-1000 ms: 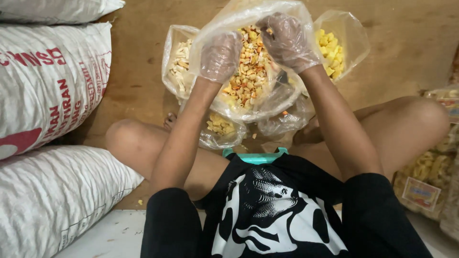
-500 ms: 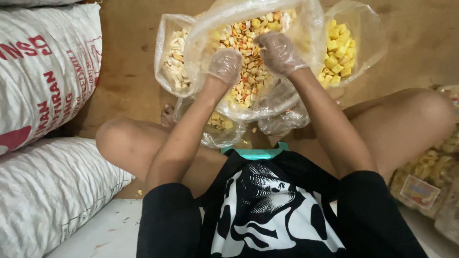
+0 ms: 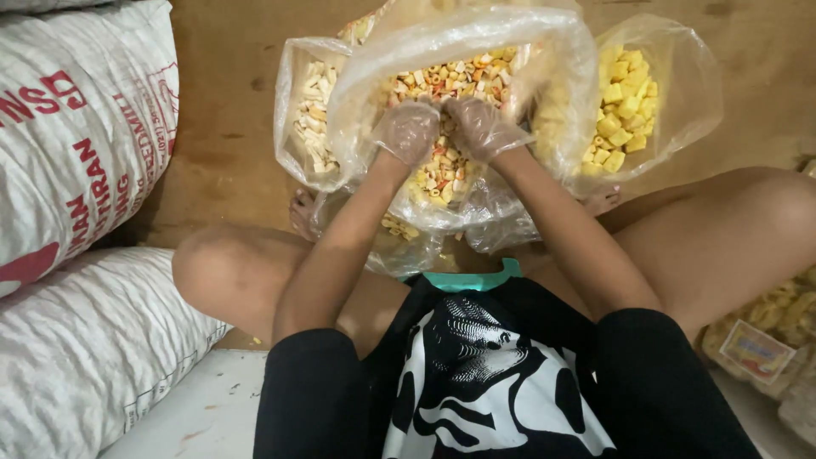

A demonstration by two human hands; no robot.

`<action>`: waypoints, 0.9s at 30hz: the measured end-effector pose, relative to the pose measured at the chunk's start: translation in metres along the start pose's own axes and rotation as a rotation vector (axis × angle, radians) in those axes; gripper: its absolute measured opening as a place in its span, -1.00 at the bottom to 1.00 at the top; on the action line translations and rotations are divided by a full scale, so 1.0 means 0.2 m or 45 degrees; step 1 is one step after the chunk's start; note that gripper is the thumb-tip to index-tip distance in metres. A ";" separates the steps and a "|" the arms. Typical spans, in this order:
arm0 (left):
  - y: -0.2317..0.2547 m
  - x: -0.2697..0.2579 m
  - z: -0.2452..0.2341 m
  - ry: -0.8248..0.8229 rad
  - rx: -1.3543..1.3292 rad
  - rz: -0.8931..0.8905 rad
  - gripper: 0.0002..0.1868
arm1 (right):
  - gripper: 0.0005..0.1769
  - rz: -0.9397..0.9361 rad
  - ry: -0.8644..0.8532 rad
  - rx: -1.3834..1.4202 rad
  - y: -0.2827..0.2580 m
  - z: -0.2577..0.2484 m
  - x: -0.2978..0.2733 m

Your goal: Mixing different types of snacks in large plastic bags by hand

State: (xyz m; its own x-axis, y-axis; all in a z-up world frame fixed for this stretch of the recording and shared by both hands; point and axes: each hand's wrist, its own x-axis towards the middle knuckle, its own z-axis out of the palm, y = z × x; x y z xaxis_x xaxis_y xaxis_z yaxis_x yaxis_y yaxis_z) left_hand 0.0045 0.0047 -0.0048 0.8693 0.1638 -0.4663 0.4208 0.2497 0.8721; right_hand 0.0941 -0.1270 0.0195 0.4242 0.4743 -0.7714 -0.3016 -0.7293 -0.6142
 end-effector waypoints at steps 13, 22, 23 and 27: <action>-0.23 0.12 0.00 0.133 0.117 0.086 -0.86 | -0.79 -0.547 0.289 -0.840 0.39 0.01 0.25; 0.05 -0.06 0.03 0.128 0.582 0.439 -0.81 | -0.77 -0.650 0.343 -0.738 0.33 -0.01 0.23; 0.08 -0.09 0.03 0.129 0.659 0.497 -0.81 | -0.79 -0.767 0.330 -0.739 0.31 -0.03 0.20; 0.18 -0.19 0.04 0.143 0.812 0.629 -0.79 | -0.80 -0.983 0.378 -0.807 0.18 -0.04 0.05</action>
State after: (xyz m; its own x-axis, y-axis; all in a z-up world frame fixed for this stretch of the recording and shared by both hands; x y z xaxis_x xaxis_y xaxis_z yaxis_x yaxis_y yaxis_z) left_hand -0.0111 0.0004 0.0451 0.9763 0.2161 0.0122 0.0914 -0.4625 0.8819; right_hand 0.0938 -0.1528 -0.0085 0.5301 0.8440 -0.0814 0.6083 -0.4455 -0.6569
